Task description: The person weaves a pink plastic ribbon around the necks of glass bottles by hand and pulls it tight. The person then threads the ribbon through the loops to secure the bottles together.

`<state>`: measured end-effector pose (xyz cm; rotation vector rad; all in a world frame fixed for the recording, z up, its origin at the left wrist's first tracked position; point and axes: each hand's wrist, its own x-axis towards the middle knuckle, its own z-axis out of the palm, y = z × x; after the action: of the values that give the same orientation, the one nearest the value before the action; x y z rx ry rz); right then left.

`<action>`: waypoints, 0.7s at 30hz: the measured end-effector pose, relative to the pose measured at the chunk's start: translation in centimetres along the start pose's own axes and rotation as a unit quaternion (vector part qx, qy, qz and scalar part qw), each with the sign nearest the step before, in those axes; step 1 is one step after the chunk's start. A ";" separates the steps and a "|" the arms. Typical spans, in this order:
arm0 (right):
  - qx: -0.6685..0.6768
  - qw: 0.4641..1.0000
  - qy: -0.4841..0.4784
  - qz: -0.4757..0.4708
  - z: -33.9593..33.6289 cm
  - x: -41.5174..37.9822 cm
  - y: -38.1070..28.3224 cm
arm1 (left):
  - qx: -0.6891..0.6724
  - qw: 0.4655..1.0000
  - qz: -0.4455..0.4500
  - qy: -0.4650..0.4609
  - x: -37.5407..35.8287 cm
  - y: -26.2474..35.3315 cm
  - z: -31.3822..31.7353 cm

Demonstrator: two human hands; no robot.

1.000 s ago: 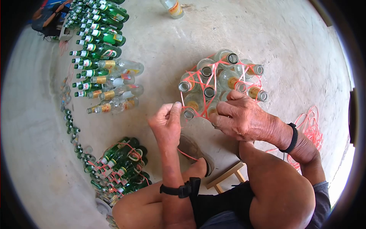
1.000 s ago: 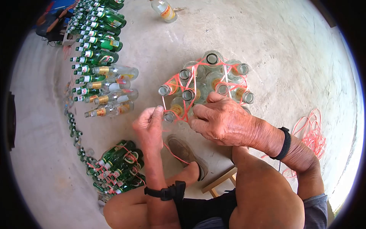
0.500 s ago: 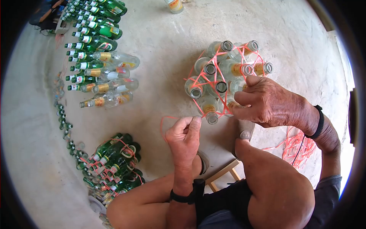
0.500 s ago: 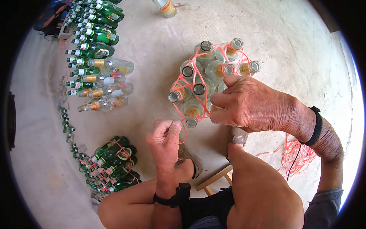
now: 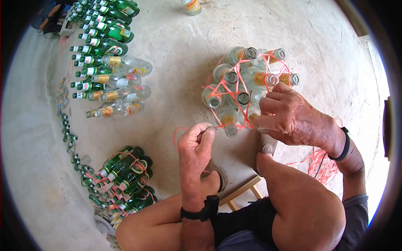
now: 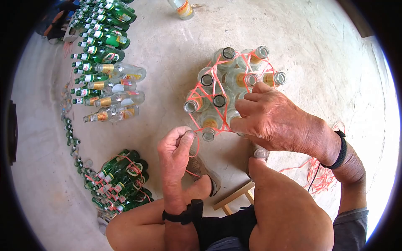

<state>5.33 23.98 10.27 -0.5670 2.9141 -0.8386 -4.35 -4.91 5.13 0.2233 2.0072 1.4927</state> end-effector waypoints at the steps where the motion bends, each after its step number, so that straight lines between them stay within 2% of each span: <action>1: 0.005 1.000 0.003 0.002 -0.2 0.1 0.0 | 0.008 1.000 0.004 0.006 0.1 0.1 0.0; 4: 0.018 1.000 0.004 0.005 -0.1 0.2 0.1 | -0.039 0.999 -0.013 0.009 0.4 0.1 0.1; 10: 0.017 1.000 0.000 0.021 -0.3 0.1 0.0 | -0.032 0.999 -0.006 0.044 0.5 -0.4 1.0; 16: 0.027 0.999 0.001 0.020 -0.7 0.1 -0.3 | 0.015 0.998 0.037 0.042 1.2 -1.2 1.4; 20: 0.001 1.000 0.001 0.015 -0.8 0.7 -0.8 | 0.001 0.999 0.024 0.025 2.0 -1.5 1.4; 21: -0.002 1.000 0.029 0.010 -0.6 1.0 -1.1 | 0.003 0.999 0.023 0.030 2.2 -1.2 1.5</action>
<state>4.71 23.04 11.45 -0.5202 2.9702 -0.8604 -4.92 -3.06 2.91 0.2323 2.0659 1.5392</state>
